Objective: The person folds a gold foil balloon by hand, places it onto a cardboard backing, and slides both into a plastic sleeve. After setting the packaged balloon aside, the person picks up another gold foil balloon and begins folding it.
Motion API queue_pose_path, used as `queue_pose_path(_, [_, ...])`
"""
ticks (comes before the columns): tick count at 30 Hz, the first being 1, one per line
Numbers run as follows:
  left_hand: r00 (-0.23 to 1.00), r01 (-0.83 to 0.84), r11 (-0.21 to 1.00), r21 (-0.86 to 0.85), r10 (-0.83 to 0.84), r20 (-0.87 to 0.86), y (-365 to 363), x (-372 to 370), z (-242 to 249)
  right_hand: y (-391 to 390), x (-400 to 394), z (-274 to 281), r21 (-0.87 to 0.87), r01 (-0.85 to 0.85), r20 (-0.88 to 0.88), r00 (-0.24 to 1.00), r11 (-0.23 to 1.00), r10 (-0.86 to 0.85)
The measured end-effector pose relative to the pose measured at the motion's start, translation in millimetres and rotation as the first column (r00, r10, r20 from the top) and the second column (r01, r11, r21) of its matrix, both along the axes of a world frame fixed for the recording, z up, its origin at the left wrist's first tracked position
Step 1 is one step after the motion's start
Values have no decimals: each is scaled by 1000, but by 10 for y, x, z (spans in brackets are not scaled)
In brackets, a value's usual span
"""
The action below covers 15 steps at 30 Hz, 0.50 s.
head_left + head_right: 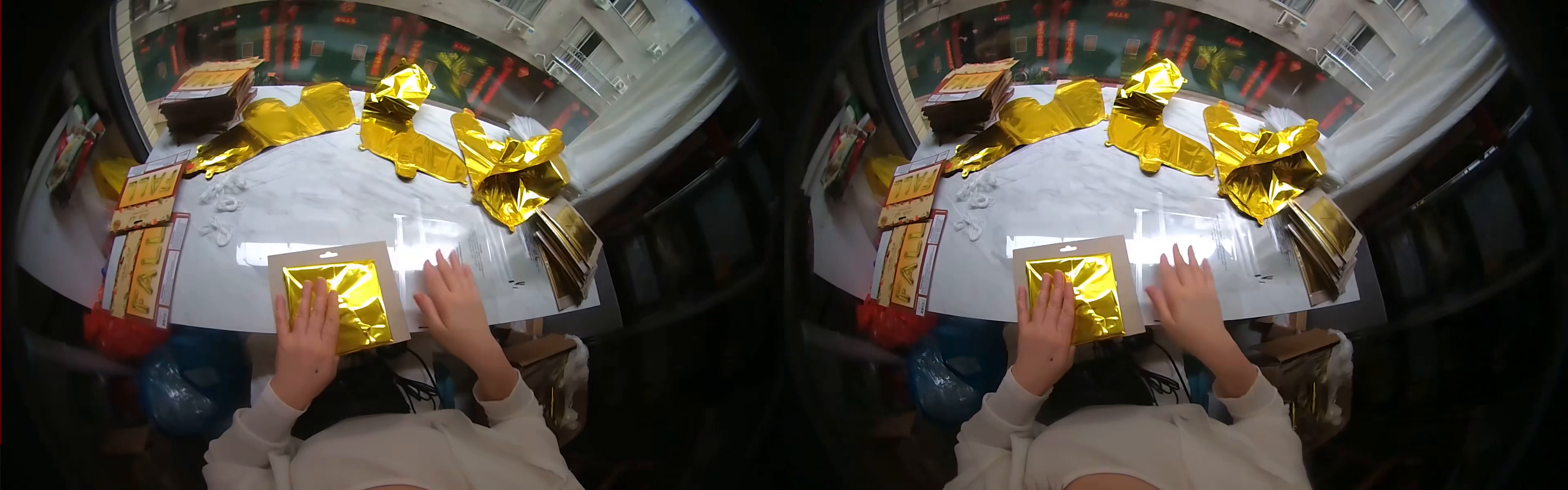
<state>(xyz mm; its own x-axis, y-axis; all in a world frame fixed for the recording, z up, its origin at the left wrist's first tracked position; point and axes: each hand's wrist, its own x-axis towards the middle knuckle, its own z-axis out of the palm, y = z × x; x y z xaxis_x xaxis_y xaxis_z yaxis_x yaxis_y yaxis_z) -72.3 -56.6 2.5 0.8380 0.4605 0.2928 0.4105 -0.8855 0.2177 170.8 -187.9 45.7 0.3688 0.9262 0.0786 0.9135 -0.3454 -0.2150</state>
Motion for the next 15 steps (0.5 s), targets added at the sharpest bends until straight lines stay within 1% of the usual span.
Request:
queue_pose_path(1, [1000,6,999,39,-7,16,4,-2,-20,-91,23,-72,-4,0,-3,1000,1000,0])
queue_pose_path(2, [999,15,997,79,-18,33,11,2,-38,-167,67,-179,54,-6,-35,999,999,8])
queue_pose_path(3, [999,20,997,77,-23,30,16,3,-46,-211,103,-218,113,-7,-67,998,994,15])
queue_pose_path(4, [991,37,997,61,-45,124,21,-4,-45,-248,150,-215,111,-2,-71,997,994,10])
queue_pose_path(5, [974,55,997,47,-63,215,29,-18,-40,-259,181,-169,103,-106,-114,987,989,118])
queue_pose_path(6, [976,60,997,47,-68,208,35,-36,-39,-263,205,-134,101,-209,-159,962,973,223])
queue_pose_path(7, [959,148,989,22,-149,240,44,-62,-32,-249,239,-99,104,-201,-169,962,974,216])
queue_pose_path(8, [935,236,972,2,-227,274,63,-87,-17,-208,289,-55,46,-284,-124,950,958,287])
queue_pose_path(9, [934,243,970,3,-235,268,89,-110,10,-151,339,-26,-16,-362,-79,930,932,360])
queue_pose_path(10, [921,331,943,-19,-319,223,112,-132,48,-86,374,-14,63,-397,13,918,916,397])
queue_pose_path(11, [899,412,910,-45,-398,181,133,-155,85,-41,395,-25,65,-396,12,918,916,396])
queue_pose_path(12, [897,435,899,-51,-428,109,160,-176,116,6,413,-51,141,-352,-82,927,925,366])
queue_pose_path(13, [886,460,887,-52,-454,89,179,-186,154,58,411,-66,211,-304,-178,923,929,342])
queue_pose_path(15, [879,473,879,-52,-468,94,201,-208,158,131,335,-100,237,-309,-163,922,921,352])
